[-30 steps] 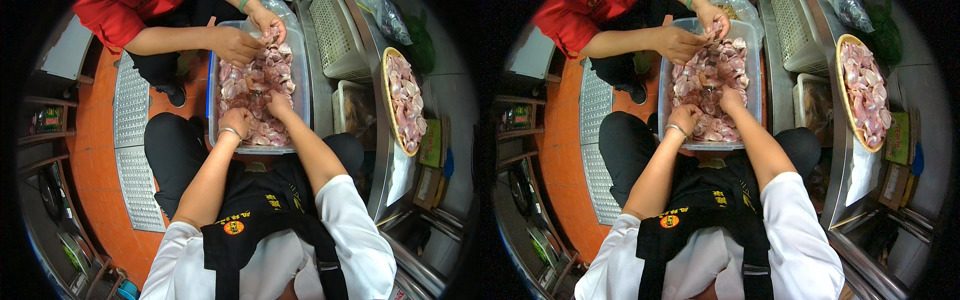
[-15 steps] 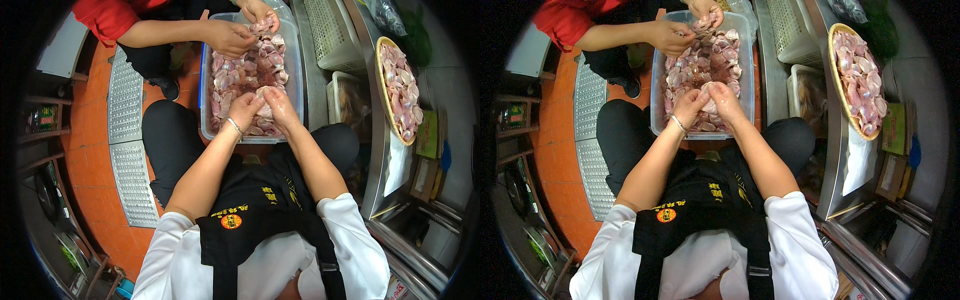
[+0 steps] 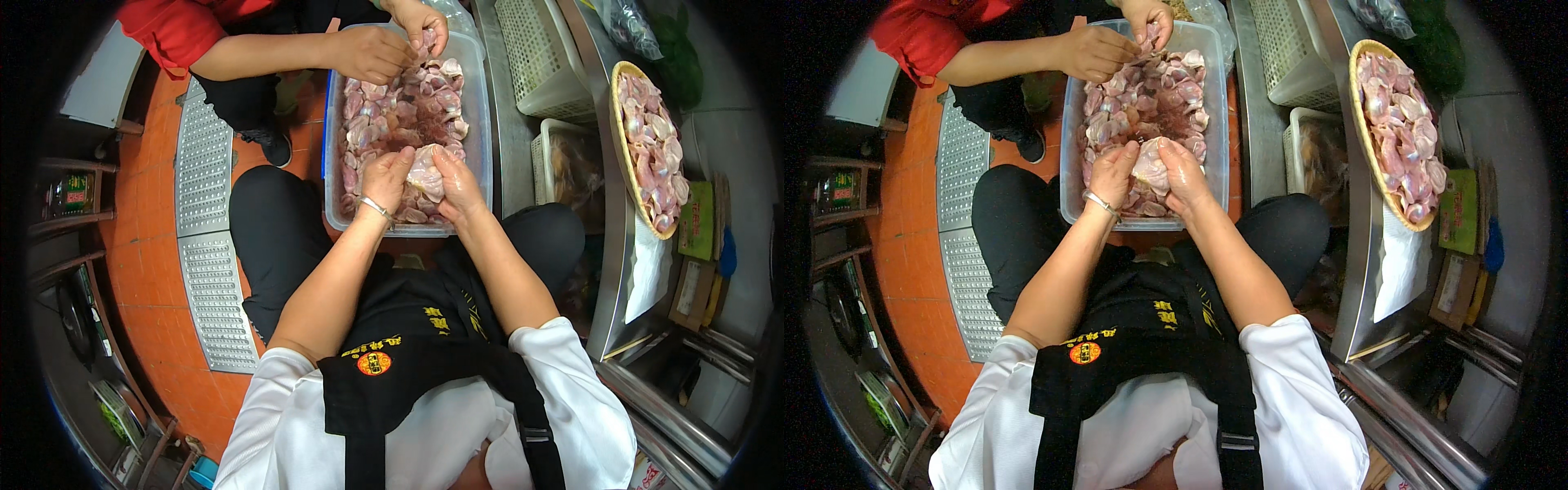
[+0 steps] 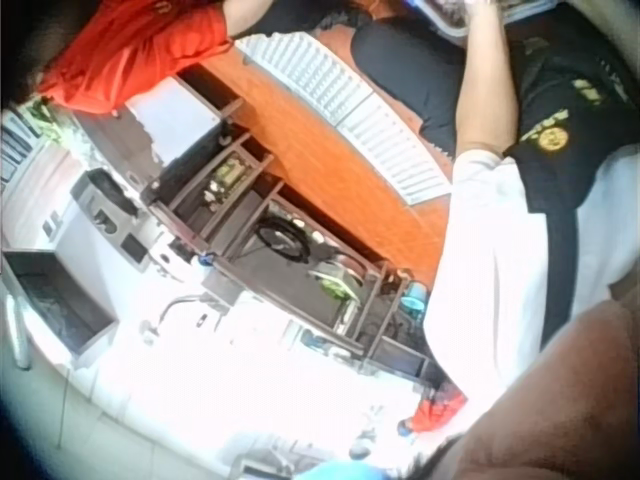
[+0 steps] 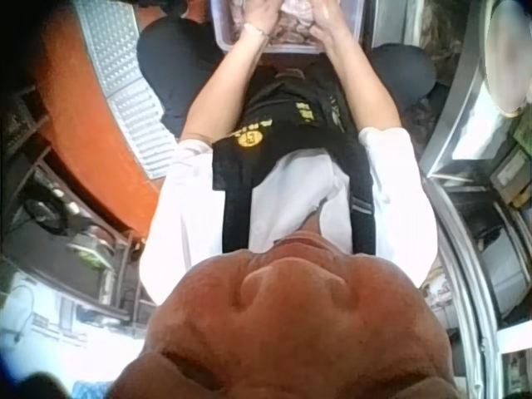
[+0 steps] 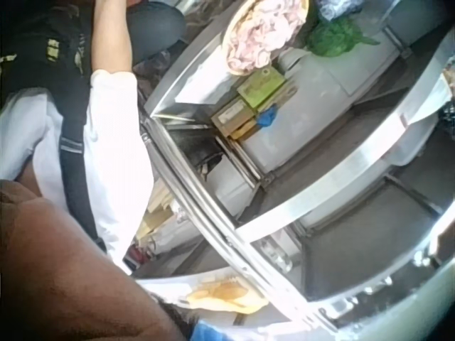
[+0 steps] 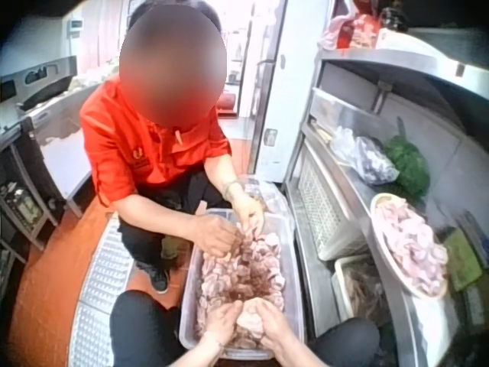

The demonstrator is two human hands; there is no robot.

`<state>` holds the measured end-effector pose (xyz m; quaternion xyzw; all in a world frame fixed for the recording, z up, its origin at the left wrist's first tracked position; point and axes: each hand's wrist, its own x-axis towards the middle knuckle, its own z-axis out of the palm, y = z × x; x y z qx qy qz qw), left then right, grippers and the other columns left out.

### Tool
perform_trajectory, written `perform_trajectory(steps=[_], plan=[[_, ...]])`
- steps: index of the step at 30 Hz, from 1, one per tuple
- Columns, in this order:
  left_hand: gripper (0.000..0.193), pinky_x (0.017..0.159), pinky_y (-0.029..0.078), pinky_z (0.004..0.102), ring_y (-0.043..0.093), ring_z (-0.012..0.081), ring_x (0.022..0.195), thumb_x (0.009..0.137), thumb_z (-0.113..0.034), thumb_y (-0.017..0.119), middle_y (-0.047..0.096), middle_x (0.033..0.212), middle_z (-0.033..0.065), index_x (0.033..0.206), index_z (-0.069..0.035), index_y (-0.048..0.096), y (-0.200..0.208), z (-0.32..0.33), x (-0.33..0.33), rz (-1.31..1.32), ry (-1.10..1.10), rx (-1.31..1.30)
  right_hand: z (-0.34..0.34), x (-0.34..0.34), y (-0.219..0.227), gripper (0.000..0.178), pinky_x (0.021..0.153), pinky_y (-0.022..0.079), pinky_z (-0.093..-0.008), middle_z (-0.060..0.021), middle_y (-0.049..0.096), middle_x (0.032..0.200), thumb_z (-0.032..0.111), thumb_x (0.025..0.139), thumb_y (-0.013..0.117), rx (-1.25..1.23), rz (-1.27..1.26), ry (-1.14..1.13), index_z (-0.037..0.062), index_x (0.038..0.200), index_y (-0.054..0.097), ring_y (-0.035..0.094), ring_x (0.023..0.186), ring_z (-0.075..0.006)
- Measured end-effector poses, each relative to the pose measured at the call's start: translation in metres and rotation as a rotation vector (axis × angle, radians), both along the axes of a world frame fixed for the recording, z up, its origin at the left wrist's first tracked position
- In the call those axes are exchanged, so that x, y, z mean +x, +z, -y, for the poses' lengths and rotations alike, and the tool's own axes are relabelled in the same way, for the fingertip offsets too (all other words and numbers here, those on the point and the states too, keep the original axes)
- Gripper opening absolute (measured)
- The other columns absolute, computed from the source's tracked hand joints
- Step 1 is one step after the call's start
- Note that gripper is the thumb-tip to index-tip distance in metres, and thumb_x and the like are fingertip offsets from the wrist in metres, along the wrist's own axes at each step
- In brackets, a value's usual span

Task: The person sits on the floor and uses both hands to separate raw chicken pieces from a large plastic container. They repeatedly pick up pieces, pull them apart, and place them back into the container. Another person in a red shirt works alongside them in the same manner.

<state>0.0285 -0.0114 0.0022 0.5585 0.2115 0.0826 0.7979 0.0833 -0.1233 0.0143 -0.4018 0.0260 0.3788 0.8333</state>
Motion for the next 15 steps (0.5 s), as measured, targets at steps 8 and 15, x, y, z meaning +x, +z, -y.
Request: perform_trajectory(steps=[8,15], plan=[[0.017,0.038,0.033,0.0164,0.044,0.0074,0.045,0.086,-0.022,0.051,0.051,0.063,0.0008,0.083,-0.005,0.050,0.019,0.005,-0.003,0.010,-0.010,-0.525,0.002,0.008,0.012,0.021,0.064,0.048,-0.0278,-0.0056,0.058,0.081,0.022,0.090,0.042,-0.108,0.002,0.027,0.0032,0.092,0.053,0.057,0.071,-0.0143],[0.016,0.032,0.027,0.0160,0.040,0.0052,0.040,0.087,-0.020,0.049,0.048,0.062,0.0008,0.081,-0.005,0.049,0.010,-0.012,-0.004,-0.049,-0.183,-0.353,0.010,0.010,0.021,0.021,0.061,0.045,-0.0226,-0.0029,0.058,0.082,0.020,0.077,0.062,-0.324,0.187,0.174,0.0056,0.089,0.054,0.056,0.070,-0.0109]])
